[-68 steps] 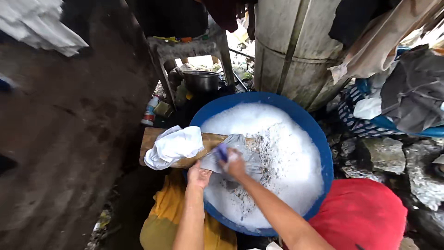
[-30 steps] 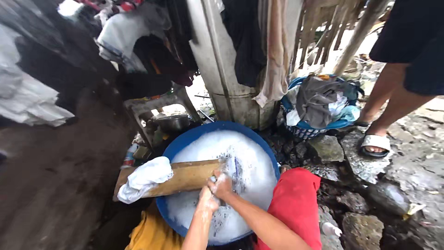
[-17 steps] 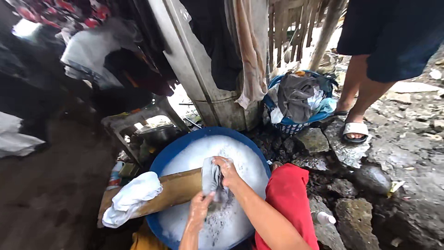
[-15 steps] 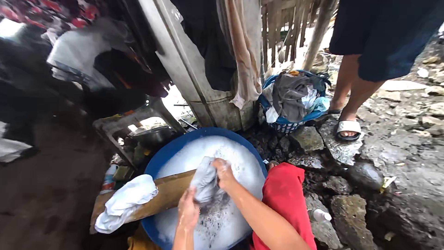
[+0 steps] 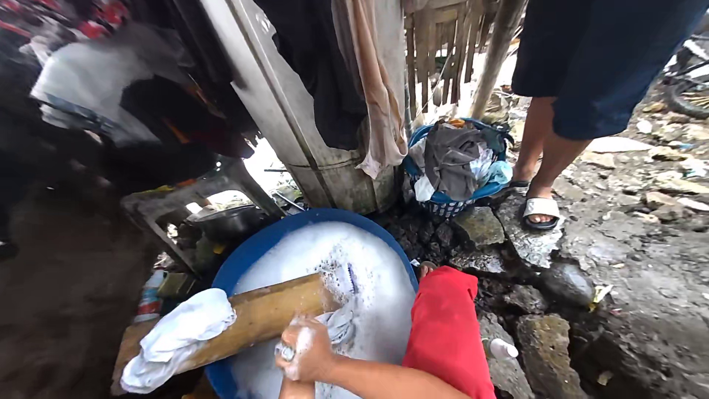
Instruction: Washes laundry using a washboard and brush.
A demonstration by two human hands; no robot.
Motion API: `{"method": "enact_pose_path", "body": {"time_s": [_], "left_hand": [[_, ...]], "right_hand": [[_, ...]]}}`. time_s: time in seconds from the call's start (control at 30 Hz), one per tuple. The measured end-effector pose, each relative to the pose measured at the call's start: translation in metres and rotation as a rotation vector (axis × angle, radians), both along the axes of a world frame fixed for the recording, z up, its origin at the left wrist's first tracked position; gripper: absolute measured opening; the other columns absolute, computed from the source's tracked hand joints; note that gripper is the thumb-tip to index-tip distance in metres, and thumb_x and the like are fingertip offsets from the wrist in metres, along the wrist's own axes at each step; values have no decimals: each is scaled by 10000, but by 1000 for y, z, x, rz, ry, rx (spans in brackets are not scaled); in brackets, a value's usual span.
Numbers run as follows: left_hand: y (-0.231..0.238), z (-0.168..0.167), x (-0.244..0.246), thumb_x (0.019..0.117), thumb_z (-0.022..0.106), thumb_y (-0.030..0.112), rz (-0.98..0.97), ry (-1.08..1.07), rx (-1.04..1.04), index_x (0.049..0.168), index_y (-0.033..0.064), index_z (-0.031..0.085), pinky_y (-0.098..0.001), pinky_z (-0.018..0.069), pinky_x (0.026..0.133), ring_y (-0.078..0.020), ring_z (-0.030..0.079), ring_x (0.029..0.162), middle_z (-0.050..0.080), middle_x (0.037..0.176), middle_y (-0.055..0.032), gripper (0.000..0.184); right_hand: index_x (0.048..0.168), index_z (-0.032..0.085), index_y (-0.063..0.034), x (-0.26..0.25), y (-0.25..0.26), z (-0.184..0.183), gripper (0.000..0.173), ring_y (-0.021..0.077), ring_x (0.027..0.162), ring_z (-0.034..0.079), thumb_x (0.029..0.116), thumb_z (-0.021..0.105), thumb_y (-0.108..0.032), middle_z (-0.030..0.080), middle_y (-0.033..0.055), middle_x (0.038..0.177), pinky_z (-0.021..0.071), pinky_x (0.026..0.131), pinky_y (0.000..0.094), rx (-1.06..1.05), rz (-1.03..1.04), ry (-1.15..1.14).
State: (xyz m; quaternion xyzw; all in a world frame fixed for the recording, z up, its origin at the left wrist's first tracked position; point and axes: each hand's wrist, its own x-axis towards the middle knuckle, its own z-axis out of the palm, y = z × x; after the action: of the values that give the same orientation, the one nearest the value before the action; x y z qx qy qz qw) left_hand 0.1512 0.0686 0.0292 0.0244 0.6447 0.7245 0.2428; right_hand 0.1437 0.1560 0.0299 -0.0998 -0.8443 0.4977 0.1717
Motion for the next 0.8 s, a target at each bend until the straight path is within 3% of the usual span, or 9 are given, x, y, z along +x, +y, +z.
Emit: {"method": "enact_pose_path", "body": {"time_s": [0.07,0.17,0.27,0.33,0.43,0.5,0.63,0.73,0.8], "left_hand": [[19,-16,-19,1135,205,267,13,-114,73,1429,-6,417,-318,517,930,-116,602,1061,613,1215,-100,453],[45,-39,-24,1099,130,506,-155,-236,-70,1204,102,551,-306,563,650,-102,643,752,661,884,-22,592],[32,-46,-13,1120,319,114,-690,35,-584,1261,-145,543,-361,485,920,-251,603,984,630,1086,-233,371],[30,-39,-23,1085,427,73,-800,279,-730,1270,-193,547,-471,416,1076,-397,582,1194,603,1244,-354,345],[21,-12,-48,1086,335,71,-398,326,-422,1379,-145,482,-376,415,1111,-263,552,1265,573,1344,-272,393],[15,17,-65,1111,226,149,-146,120,-17,1276,-39,538,-304,521,940,-127,631,1049,652,1139,-108,401],[-12,48,-92,1083,97,506,100,-72,621,1214,156,606,-465,587,897,-200,693,1055,722,1109,-54,632],[-18,35,-108,1037,84,659,185,-121,533,1415,152,490,-519,529,985,-236,622,1191,646,1289,-83,751],[3,15,-109,1092,212,536,256,-241,364,1302,90,532,-462,565,863,-223,654,1012,664,1121,-97,587]], "right_hand": [[1040,730,75,-8,17,-7,264,403,1115,671,919,696,-157,721,264,1071,491,1024,541,39,22,-44],[1231,694,55,-31,62,-17,336,399,1292,585,994,619,-172,667,269,1283,422,1131,518,52,-30,-185],[1127,735,52,-41,64,-18,267,409,1282,571,1005,624,-158,686,250,1233,375,1151,533,112,97,-76],[1107,746,52,-36,59,-6,286,421,1304,552,1006,643,-195,688,251,1236,327,1169,572,99,222,-63],[1178,700,96,-25,68,4,350,277,1208,631,1029,619,-210,690,233,1237,442,1109,433,-196,334,-181],[1231,645,114,-18,78,3,355,202,1115,637,1000,650,-155,679,229,1206,484,1037,369,-348,358,-217],[1282,632,77,-27,85,-24,416,298,1155,652,946,729,-148,681,250,1218,490,1059,470,-273,238,-331],[1300,574,67,-29,70,-22,371,178,1004,634,949,666,-13,659,178,1126,532,917,339,-724,-126,-201],[1290,556,76,-31,41,-13,398,125,952,650,916,681,24,670,148,1077,561,871,302,-812,-126,-22]]}}
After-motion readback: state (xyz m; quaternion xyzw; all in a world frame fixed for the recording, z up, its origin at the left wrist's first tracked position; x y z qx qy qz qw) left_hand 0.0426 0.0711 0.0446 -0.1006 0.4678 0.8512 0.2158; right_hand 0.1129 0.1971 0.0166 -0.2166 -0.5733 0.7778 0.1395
